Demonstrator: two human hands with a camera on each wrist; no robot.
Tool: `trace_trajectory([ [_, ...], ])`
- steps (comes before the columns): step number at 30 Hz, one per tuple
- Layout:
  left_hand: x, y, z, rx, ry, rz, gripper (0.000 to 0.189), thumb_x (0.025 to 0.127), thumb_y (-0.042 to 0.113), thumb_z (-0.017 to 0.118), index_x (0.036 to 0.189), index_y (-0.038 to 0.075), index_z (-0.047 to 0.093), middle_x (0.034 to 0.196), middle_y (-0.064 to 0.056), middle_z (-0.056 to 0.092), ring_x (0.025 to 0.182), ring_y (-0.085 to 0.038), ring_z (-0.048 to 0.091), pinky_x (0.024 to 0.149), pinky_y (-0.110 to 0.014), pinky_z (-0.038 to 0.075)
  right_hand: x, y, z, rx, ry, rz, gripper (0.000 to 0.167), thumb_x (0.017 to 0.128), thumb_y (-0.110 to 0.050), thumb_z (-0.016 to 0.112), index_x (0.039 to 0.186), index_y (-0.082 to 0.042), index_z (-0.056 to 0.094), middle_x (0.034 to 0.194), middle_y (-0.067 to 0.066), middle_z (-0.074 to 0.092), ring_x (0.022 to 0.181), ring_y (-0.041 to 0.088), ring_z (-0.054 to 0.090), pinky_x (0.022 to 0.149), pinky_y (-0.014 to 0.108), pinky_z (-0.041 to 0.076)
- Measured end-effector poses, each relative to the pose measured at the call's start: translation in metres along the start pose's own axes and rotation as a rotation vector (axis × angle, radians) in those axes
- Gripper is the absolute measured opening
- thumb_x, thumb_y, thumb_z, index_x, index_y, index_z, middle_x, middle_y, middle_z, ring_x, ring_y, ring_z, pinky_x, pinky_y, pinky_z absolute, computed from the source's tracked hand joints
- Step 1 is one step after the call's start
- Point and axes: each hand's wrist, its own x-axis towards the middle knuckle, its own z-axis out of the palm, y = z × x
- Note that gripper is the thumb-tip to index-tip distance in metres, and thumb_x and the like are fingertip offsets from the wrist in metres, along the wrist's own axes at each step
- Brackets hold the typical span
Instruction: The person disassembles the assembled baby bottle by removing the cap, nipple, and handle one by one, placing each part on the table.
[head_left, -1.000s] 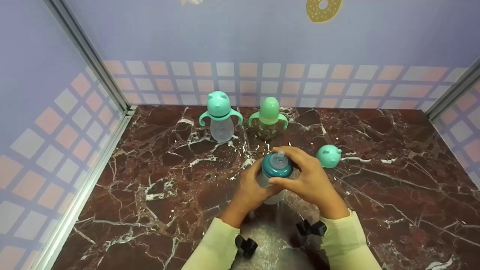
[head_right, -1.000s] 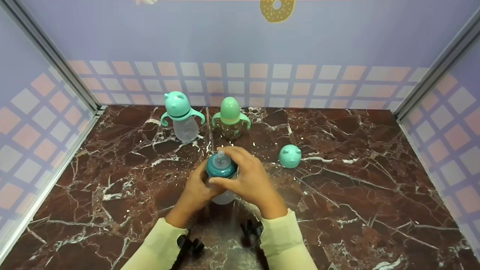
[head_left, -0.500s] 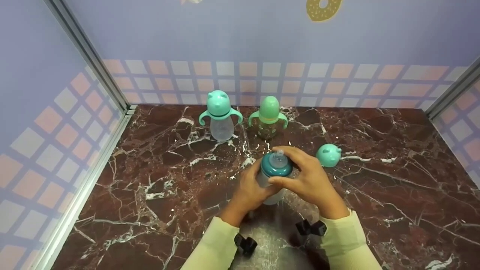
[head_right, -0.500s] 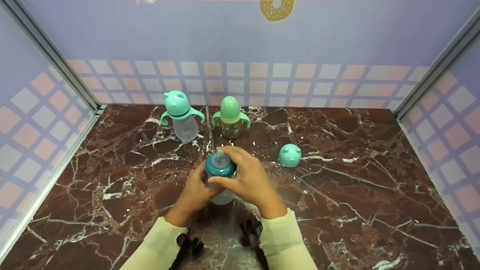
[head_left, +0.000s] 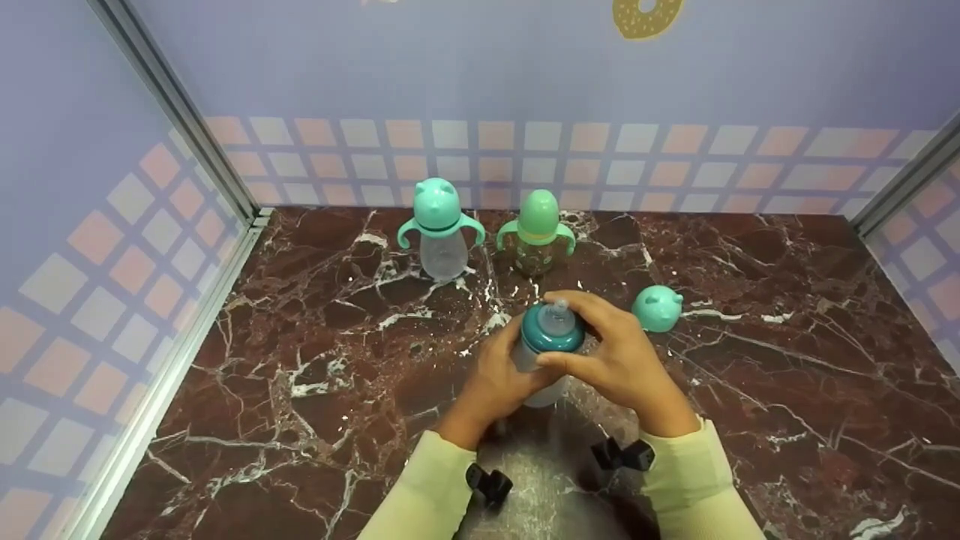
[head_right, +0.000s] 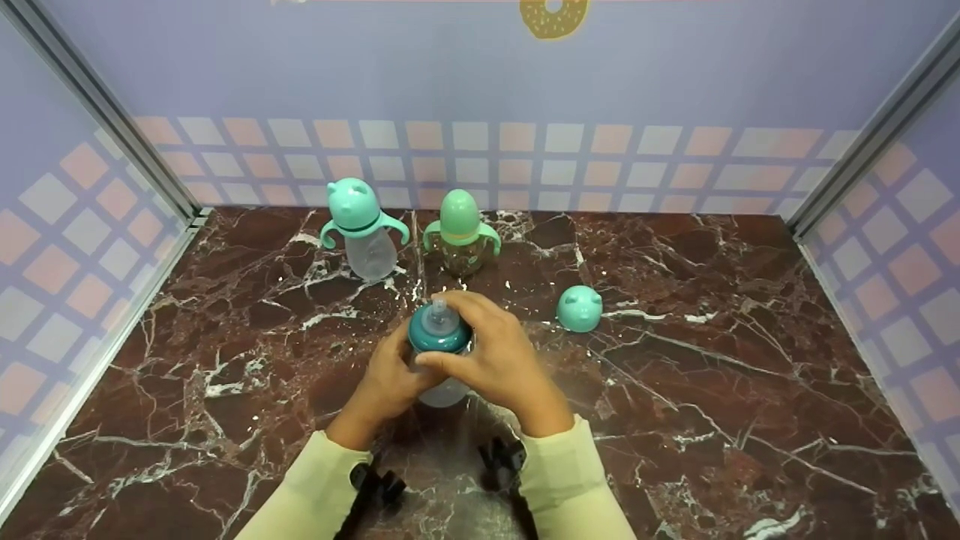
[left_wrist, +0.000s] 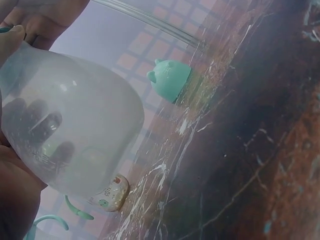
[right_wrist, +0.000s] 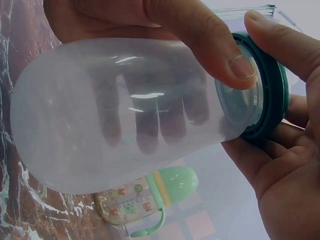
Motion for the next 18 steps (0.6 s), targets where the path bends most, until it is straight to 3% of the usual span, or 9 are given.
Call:
trace_trajectory([
  [12,0.0009,0.0014,-0.0018,-0.059,-0.073,-0.059,0.072,0.078,0.037,0.08,0.139,0.014,0.05,0.128,-0.006,0.063,0.118,-0.02,0.059,0.103,-0.042,0.045,-0.001,0.0028,-0.0021,0.091,-0.037,-0.003,0.064,0.07,-0.019,0.086,0.127,-0.006,0.06,0.126,0.007,0.064,0.115,0.018,0.062,0.099,0.025,0.05],
  [18,0.0026,0.0009,-0.0027,-0.126,-0.137,-0.026,0.066,0.08,0.034,0.078,0.138,0.019,0.051,0.126,-0.001,0.064,0.114,-0.014,0.06,0.099,-0.037,0.048,-0.0019,0.0011,-0.0079,0.195,-0.094,0.002,0.064,0.071,-0.011,0.084,0.129,-0.005,0.058,0.128,0.009,0.063,0.114,0.018,0.062,0.098,0.026,0.051],
])
